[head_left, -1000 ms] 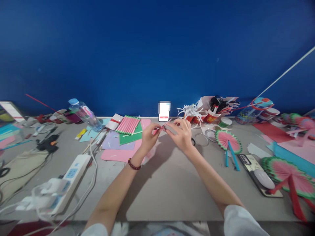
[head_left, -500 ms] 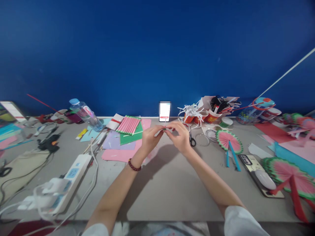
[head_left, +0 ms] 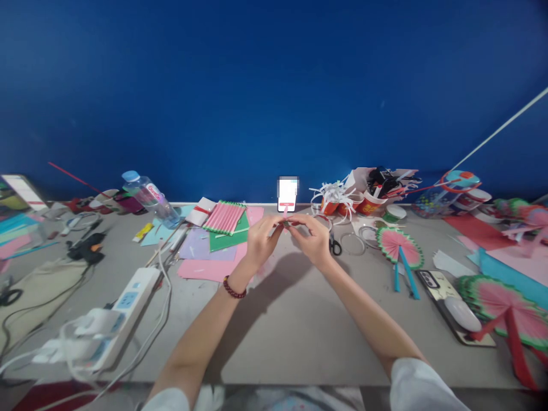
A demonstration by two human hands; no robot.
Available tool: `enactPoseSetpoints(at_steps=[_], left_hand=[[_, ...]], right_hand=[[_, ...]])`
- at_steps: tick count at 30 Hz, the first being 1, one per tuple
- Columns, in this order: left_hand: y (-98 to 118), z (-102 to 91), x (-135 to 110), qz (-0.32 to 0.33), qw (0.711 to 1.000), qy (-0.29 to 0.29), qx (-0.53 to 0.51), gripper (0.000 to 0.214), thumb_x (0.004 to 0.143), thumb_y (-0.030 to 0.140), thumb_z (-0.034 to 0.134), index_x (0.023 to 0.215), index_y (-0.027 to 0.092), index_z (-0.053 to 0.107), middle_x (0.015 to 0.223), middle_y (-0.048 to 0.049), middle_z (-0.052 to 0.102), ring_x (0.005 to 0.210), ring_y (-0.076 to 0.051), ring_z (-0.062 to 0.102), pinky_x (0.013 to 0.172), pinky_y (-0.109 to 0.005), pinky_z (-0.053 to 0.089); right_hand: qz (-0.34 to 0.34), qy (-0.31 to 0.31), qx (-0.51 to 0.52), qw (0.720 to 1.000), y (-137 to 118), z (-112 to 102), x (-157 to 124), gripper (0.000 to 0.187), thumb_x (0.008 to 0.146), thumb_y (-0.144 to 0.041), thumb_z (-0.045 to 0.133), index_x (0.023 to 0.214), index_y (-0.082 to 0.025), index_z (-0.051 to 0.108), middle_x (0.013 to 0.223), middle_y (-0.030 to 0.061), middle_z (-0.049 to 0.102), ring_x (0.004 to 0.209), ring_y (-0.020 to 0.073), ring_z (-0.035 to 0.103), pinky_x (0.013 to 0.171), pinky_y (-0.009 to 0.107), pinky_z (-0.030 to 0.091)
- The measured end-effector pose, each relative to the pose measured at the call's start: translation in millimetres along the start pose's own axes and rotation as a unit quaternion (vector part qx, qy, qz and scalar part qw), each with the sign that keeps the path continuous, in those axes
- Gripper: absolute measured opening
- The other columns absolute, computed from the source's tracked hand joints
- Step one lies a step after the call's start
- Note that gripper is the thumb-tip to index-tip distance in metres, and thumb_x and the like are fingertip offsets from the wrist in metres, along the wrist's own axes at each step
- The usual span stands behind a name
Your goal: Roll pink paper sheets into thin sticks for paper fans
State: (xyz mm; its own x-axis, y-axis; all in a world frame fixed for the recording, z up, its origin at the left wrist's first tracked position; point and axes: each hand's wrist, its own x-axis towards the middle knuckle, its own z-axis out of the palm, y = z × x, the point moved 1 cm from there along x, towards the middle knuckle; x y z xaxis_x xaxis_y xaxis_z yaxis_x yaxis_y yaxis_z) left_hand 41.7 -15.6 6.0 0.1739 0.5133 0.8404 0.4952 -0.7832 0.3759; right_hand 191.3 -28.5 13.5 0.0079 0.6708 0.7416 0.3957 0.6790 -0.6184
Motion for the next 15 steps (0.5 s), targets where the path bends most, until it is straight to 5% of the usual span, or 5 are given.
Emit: enactPoseSetpoints(at_steps=[15], left_hand=[[4.9,-2.8,5.0,0.013,1.000,0.009,-0.009,0.014,0.089,0.019,0.051,0.091,0.019,0.065,0.089,-0.0059,0.071,0.084,-0.015,0.066,0.077,-0.029,0.055]], right_hand=[[0.011,0.027,0.012,1.000,4.8,1.2,-3.0,0.012,0.082,-0.027,0.061,0.089,-0.023,0.069,0.088,0.0043,0.073,0.081,0.0187,0.069,0.077,0.034,0.056]])
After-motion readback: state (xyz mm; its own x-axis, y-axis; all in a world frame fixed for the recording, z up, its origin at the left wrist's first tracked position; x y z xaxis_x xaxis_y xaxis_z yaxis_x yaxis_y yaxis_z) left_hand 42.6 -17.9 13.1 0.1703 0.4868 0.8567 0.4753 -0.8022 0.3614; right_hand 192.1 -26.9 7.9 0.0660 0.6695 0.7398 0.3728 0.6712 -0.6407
